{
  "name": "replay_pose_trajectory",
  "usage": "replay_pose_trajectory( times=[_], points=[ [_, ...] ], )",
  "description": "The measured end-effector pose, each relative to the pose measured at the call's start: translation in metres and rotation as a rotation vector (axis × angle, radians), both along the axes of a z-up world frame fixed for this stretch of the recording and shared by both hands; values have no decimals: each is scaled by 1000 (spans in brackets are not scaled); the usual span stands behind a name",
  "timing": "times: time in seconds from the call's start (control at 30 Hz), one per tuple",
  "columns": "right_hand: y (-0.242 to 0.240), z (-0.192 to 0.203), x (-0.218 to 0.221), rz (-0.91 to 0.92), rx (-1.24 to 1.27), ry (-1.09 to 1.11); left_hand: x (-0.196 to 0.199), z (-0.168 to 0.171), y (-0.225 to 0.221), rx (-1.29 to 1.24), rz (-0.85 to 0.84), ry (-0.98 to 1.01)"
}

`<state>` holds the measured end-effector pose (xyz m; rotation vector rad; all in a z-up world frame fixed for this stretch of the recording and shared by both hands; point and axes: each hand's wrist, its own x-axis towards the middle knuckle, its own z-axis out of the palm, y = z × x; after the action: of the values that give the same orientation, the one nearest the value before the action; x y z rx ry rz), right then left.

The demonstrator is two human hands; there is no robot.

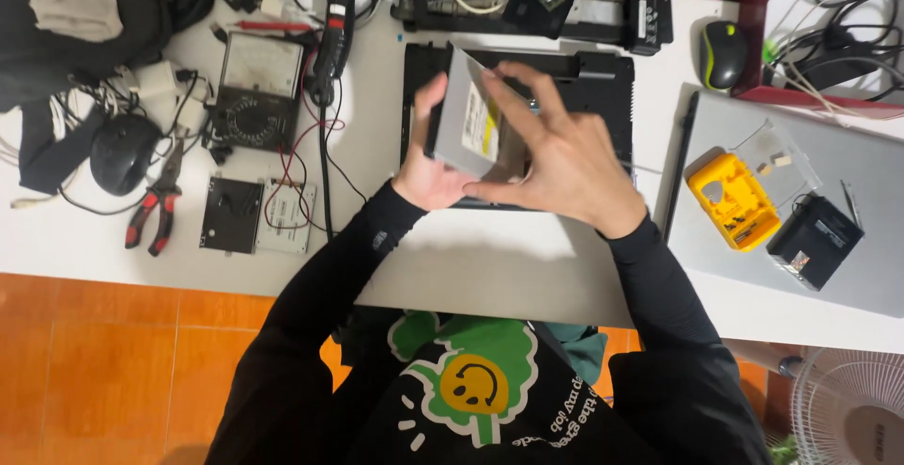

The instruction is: The person uses a screwdriver to remove screws from a laptop optical drive, then pries at the drive's metal casing and uses a hair dryer to blow hot air onto it while working the case open with their hands on a cluttered workbench.

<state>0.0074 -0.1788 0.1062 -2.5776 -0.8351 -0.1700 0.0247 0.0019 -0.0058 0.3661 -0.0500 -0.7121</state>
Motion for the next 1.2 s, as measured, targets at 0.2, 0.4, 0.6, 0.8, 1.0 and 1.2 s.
replay_pose_trajectory(
  times=[0.2,0.4,0.6,0.8,1.0,1.2],
  points=[
    [-23,-1,2,81,59,36,16,15,9,-4,-46,124],
    [-19,10,4,78,14,47,16,5,9,-14,-87,122],
    [-28,-2,4,136,13,1,18,3,13,34,-129,121],
    [-24,-9,2,113,44,-51,19,0,12,181,-129,44],
    [-32,-11,6,-155,188,51,15,4,8,749,99,-455],
    [-37,-12,7,-164,448,193,-4,16,-1,1436,663,-1149]
  ],
)
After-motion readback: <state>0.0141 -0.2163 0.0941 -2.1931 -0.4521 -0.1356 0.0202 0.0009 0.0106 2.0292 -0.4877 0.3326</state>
